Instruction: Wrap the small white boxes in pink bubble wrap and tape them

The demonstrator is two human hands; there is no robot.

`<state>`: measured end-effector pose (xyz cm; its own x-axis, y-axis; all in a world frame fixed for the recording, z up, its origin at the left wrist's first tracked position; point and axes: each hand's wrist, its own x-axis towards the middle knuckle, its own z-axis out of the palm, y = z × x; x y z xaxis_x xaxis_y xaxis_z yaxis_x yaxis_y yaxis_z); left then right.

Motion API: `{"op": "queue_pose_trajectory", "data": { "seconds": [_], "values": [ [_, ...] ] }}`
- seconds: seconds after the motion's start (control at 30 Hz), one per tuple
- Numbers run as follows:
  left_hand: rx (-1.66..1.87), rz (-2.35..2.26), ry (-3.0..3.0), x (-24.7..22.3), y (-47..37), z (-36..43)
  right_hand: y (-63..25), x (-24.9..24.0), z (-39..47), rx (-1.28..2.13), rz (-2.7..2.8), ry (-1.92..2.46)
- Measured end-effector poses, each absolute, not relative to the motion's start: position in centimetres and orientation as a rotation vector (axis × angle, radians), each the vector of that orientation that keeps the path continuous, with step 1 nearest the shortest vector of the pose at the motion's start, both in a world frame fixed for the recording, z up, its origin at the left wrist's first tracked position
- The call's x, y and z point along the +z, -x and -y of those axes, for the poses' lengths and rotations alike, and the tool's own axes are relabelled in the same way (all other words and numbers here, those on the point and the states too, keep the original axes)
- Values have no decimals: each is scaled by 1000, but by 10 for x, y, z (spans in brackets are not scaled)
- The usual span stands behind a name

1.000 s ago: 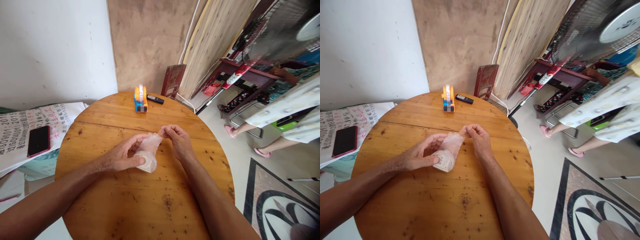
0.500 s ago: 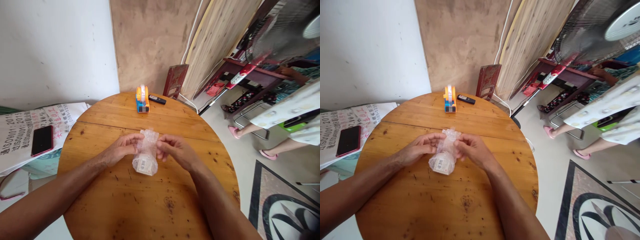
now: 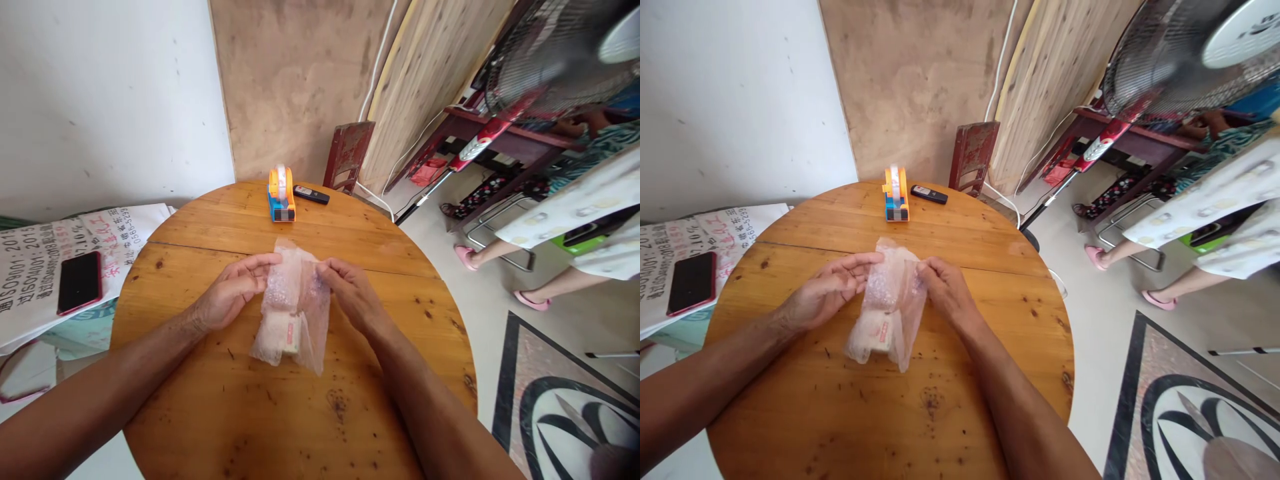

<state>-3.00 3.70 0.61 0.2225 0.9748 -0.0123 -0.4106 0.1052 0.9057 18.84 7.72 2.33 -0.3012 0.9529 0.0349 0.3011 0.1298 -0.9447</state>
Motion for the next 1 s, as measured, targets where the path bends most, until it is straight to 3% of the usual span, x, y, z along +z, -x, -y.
{"op": "queue_pose_trajectory", "data": {
  "seconds": [0.23,0.47,0.6,1.0],
  "values": [
    [1348,-913,-943,3,30,-47,-196,14,-96,1517,1138,1267],
    [1299,-1375,-1391,5,31,-40,-197,17,-92,1469,1319,1311],
    [1102,-1444,-1574,7,30,-34,-193,18,-86,1393,1450,1248],
    [1353,-1290,-1104,8,35,-45,-196,20,-88,1304,1476,1221]
  ]
}}
